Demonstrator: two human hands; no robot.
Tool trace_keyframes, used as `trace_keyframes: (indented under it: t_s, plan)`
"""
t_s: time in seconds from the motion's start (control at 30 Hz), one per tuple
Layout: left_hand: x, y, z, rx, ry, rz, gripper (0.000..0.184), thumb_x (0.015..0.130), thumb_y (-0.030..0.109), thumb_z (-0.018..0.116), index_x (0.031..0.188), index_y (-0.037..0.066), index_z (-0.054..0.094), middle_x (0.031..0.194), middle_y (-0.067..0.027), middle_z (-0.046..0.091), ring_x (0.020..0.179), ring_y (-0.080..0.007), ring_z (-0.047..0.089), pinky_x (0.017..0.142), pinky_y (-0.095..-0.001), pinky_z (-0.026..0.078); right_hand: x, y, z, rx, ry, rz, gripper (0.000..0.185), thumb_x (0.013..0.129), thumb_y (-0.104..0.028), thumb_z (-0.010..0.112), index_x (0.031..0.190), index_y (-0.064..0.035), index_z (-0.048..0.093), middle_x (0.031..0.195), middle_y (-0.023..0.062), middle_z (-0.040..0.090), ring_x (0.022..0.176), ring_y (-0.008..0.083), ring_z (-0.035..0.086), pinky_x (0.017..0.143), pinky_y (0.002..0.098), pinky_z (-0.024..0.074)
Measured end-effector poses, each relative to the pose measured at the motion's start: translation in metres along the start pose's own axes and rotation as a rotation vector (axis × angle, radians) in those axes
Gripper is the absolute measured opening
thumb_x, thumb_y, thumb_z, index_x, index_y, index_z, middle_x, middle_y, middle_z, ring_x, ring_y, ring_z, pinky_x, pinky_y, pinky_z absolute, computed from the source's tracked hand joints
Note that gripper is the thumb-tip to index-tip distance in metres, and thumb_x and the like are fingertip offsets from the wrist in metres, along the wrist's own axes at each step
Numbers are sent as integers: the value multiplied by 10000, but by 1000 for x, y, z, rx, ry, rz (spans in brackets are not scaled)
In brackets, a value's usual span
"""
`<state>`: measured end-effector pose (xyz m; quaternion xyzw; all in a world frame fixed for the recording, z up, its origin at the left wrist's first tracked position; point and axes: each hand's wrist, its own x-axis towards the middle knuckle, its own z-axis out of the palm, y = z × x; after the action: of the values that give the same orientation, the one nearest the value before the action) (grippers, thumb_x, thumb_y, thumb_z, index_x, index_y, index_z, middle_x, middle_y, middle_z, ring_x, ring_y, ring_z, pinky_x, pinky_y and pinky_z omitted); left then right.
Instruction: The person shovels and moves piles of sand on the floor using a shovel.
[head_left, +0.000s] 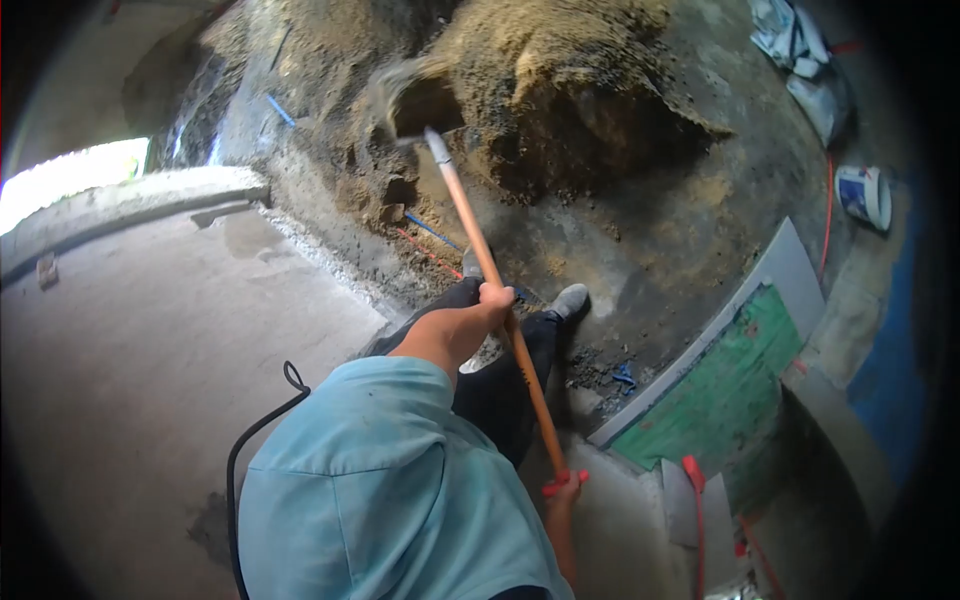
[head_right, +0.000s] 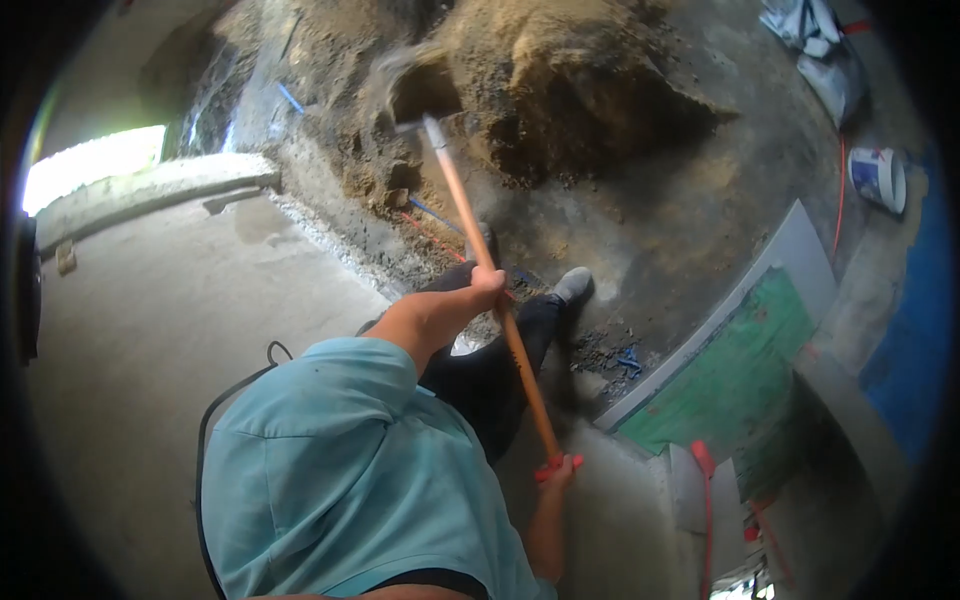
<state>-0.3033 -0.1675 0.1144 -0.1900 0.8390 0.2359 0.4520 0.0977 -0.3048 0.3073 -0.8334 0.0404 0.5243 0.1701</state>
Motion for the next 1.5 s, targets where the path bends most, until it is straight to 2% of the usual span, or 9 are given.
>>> trace_keyframes:
  t_s: [0.2,0.3,0.43,0.53,0.7,0.73,0.8,1.03,1.5]
  plan:
    - [-94,79,-22,56,-10,268,453,597,210,703,950,-20,535,905,-197,612,932,-306,592,796,-380,466,63,-136,-16,-637,-568,531,250,840,-335,469,897,-94,439,775,138,543,559,254,556,395,328,443]
    - [-107,109,-27,-150,4,285,403,611,188,677,933,-11,540,947,-190,610,934,-319,590,793,-381,466,-7,-195,8,-243,-457,273,407,843,-401,484,1024,-37,482,776,158,567,635,254,589,425,294,455]
    - [-142,134,-55,-152,240,48,302,650,150,619,905,0,556,978,-202,601,975,-322,572,823,-374,462,-65,-226,13,-107,-547,-586,386,826,-252,583,1061,34,475,777,145,577,700,248,617,489,302,484]
    - [-119,122,-77,-202,268,-50,352,661,153,620,950,-21,522,1011,-216,584,990,-322,565,840,-372,457,-86,-262,32,-828,-210,-1251,331,806,-216,608,955,67,524,730,118,578,660,206,605,540,311,487]
    - [-43,75,-86,-108,25,-35,710,695,187,612,1220,-72,210,1101,-224,537,1026,-322,547,850,-352,459,-208,-257,129,-898,-342,-989,278,809,-203,600,830,70,555,717,76,566,612,135,547,549,299,462]
    - [-34,66,-85,-102,184,16,523,678,143,580,1123,-73,411,918,-205,595,846,-300,614,714,-351,505,-209,-258,138,-961,-380,-1005,274,813,-199,595,830,71,554,729,73,565,612,129,537,541,296,457]
    - [-13,81,-96,-273,79,-137,663,686,151,585,1208,-107,268,1082,-240,545,976,-321,573,809,-350,480,-215,-268,146,-782,-406,-935,279,815,-190,584,884,77,542,763,77,564,628,140,537,528,287,444]
    - [-7,124,-134,-526,-210,-159,341,682,54,544,990,-88,501,900,-180,577,722,-269,620,531,-385,527,-400,-295,151,-845,-331,-1098,270,824,-186,562,906,66,506,789,91,543,616,157,536,531,280,457]
    - [-13,158,-220,-603,-124,-179,380,682,124,657,971,-75,512,909,-193,586,742,-266,633,578,-371,543,-447,-308,216,-851,-332,-1270,201,840,-198,540,848,-4,487,728,9,456,613,87,436,537,229,380]
